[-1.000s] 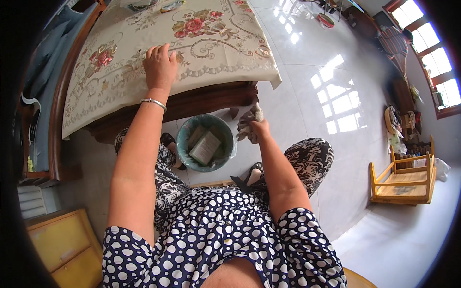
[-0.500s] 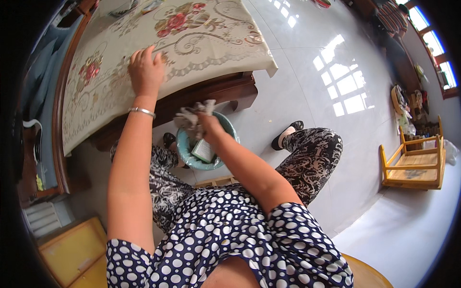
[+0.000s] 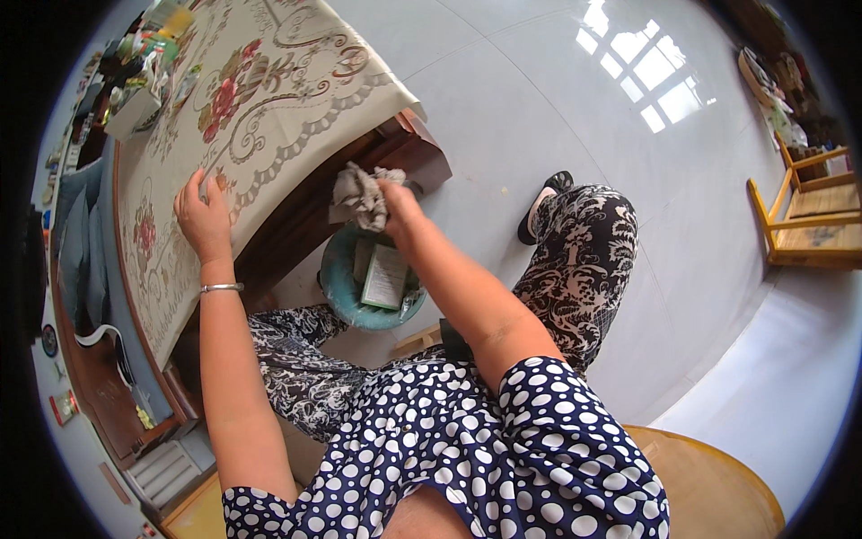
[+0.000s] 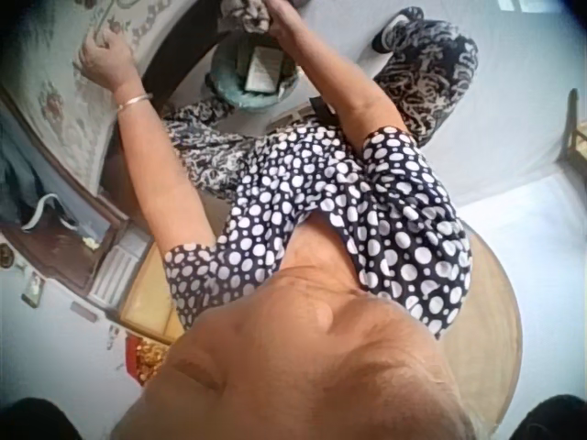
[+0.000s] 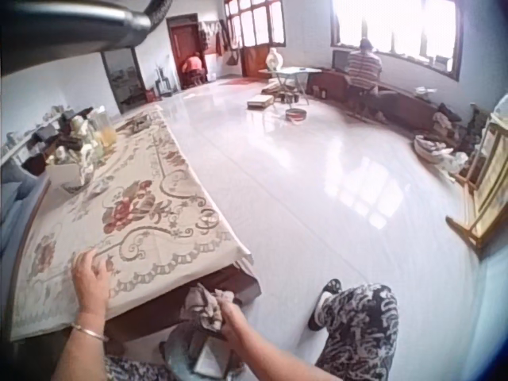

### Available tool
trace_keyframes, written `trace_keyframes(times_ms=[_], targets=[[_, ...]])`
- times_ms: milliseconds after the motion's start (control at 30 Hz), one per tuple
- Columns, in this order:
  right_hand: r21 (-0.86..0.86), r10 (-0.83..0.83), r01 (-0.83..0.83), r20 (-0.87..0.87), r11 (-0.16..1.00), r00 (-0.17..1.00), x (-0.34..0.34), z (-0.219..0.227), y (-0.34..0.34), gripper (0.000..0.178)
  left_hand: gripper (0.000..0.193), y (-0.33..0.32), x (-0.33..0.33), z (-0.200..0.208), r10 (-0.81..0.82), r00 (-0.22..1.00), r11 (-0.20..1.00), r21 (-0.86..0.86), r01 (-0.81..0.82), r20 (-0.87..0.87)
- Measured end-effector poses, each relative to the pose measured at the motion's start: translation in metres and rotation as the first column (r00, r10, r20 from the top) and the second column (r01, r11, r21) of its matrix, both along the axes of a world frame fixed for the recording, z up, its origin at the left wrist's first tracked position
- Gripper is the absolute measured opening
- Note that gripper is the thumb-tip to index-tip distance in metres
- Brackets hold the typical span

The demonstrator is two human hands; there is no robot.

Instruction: The person wipes the wooden legs and edges of a table using a cloth. They repeatedly dip the cloth into a bucket of water to wet it and continue cleaning the table's surface and sides.

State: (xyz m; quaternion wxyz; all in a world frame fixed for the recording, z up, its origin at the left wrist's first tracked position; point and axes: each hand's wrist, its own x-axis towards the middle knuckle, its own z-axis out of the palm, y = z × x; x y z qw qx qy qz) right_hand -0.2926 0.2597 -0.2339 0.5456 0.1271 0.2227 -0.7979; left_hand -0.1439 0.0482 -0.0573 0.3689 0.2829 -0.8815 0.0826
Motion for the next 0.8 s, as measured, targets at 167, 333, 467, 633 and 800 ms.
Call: trace_keyframes(times_ms=[167, 333, 467, 633, 800], targets=[[-0.009, -0.156, 0.156, -0.029, 0.988, 0.987, -0.047, -0.026, 0.024, 0.031, 0.025, -0.001, 0.002, 0.001, 0.010, 0.999, 1.000, 0.017, -0.011, 0.031], [0.128, -0.449, 0.458, -0.094, 0.879, 0.888, -0.084, -0.095, 0.053, 0.023, 0.025, 0.001, -0.005, -0.001, -0.010, 0.999, 0.999, 0.051, 0.007, 0.047], [0.309, -0.713, 0.745, -0.232, 0.592, 0.662, -0.123, -0.115, 0.077, 0.027, 0.026, 0.000, 0.002, 0.002, -0.005, 0.999, 0.999, 0.051, 0.003, 0.049], [0.503, -0.320, 0.656, -0.599, 0.563, 0.734, -0.119, -0.118, 0.067, 0.041, 0.028, -0.005, 0.000, -0.003, -0.017, 0.998, 0.999, 0.047, 0.015, 0.054], [0.582, -0.210, 0.660, -0.653, 0.475, 0.727, -0.067, -0.048, 0.033, 0.053, 0.028, -0.005, 0.011, 0.001, 0.010, 0.998, 0.999, 0.033, -0.012, 0.055]])
